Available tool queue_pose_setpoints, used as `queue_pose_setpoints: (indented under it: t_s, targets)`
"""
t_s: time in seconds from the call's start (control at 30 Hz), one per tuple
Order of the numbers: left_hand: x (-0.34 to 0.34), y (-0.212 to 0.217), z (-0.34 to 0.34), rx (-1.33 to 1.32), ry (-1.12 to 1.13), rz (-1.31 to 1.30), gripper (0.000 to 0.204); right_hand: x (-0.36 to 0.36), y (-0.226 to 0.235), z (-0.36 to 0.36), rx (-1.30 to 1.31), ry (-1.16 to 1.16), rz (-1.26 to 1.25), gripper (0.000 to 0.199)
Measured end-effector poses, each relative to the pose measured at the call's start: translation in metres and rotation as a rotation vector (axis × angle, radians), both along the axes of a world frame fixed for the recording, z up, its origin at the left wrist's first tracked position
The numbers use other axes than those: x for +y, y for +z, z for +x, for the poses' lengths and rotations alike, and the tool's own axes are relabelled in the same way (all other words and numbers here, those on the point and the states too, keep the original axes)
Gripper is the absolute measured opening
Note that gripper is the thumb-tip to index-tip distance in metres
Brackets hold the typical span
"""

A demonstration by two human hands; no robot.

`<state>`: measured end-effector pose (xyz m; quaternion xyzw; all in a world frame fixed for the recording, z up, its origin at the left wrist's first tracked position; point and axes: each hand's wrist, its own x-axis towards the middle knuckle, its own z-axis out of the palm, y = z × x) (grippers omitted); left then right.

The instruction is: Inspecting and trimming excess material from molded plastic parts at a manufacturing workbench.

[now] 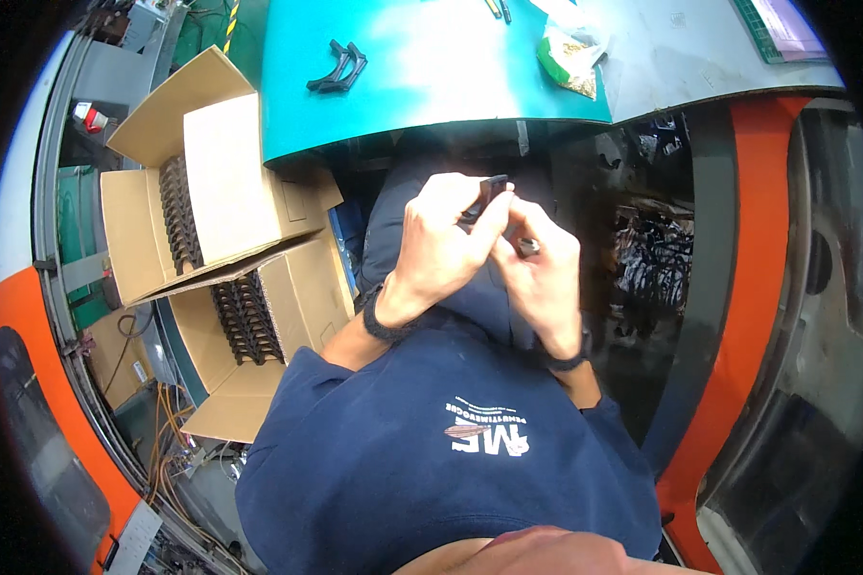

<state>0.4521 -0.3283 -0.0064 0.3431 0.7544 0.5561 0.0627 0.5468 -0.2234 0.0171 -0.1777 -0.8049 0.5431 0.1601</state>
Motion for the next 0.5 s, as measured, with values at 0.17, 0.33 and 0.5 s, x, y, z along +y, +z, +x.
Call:
queue_pose_setpoints:
  t_s: [0.17,0.33,0.5]
  targets:
    - [-0.013,0.017,0.003,-0.384,-0.048,0.158,0.018,0.026,0.032,0.014,-0.115,0.131,-0.103,0.036]
    - [-0.018,0.043,0.011,-0.461,-0.022,0.257,0.027,0.013,0.034,0.010,0.070,-0.078,0.195,0.031]
    - [-0.018,0.049,0.014,-0.466,-0.005,0.296,0.031,-0.005,0.047,-0.003,0.188,-0.134,0.464,0.022]
